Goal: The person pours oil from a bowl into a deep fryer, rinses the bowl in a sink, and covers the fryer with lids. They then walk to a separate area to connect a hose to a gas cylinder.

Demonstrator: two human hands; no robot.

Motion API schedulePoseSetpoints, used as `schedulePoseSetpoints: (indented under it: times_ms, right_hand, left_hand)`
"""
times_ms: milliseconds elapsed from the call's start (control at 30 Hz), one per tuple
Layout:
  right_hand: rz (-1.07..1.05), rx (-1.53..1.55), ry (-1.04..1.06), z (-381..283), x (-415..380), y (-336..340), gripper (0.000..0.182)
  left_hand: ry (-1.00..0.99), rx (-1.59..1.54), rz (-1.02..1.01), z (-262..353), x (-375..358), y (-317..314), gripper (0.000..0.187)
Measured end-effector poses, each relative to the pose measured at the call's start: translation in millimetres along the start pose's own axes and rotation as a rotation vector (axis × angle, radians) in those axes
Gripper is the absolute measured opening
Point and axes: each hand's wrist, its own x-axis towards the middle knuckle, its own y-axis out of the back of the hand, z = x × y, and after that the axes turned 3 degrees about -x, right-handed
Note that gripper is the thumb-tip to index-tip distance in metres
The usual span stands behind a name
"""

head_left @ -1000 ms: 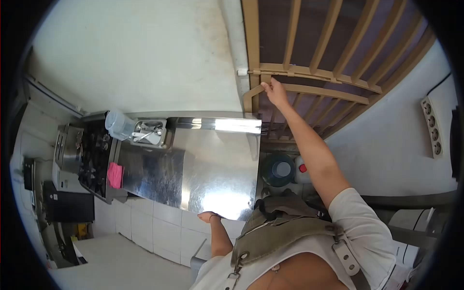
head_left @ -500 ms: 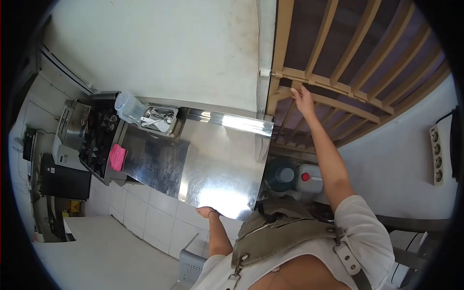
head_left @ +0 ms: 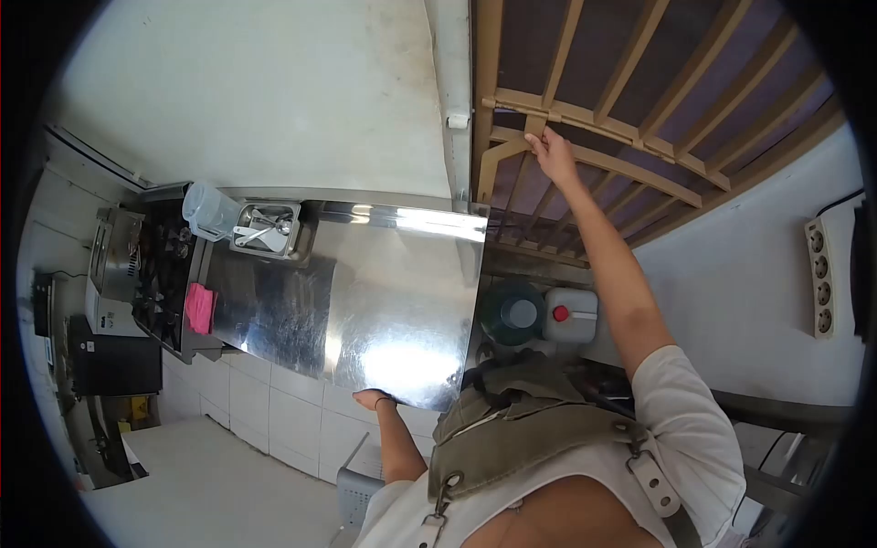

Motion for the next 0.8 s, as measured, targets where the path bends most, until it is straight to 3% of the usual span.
schedulePoseSetpoints:
  times_ms: [100,233,367,433,500,600,667,733,767,800]
  right_hand:
    - [0.025,-0.029,0.044,1.5,9.8,2.3,0.03]
    - [-0.042,-0.146,-0.025,-2.1,27.4,8.9,0.025]
    - [0.154,-0.267,-0.028,-1.9,11.5,24.7,0.035]
    - [0.166,0.197,-0.191,-40.2,-29.0,64.5,0.042]
    - [0.262,0.409,-0.17,-61.3,-73.4,121.3,0.041]
    - [0.477,0.474,-0.182,-105.4,-151.6,216.1,0.032]
    - [0.679,0.555,-0.029,-117.5,-206.5,282.9,0.039]
    - [0.69,0.667,0.273,-149.1,-264.2,344.8,0.04]
    - [0.887,0.729,0.33,-188.4,-280.8,349.7,0.036]
    - [0.326,0.719,0.571,-213.0,-302.3,376.5,0.034]
  left_hand:
    - [0.106,-0.216,-0.112,21.9,-37.7,-1.3,0.059]
    - [0.051,-0.171,-0.118,-0.6,-0.2,0.0,0.061]
    - [0.037,-0.095,-0.058,-5.7,9.0,-3.8,0.061]
    - [0.099,-0.22,-0.166,3.0,-6.0,-0.5,0.063]
    - [0.116,-0.276,-0.247,7.7,-20.0,-0.3,0.065]
    - [0.093,-0.261,-0.249,1.2,-8.1,-0.6,0.068]
    - [0.121,-0.274,-0.262,11.0,-26.6,0.8,0.066]
    - [0.125,-0.264,-0.234,18.8,-43.0,1.3,0.066]
    - [0.128,-0.254,-0.241,10.4,-31.5,1.3,0.066]
    - [0.115,-0.211,-0.215,0.0,-12.6,2.5,0.066]
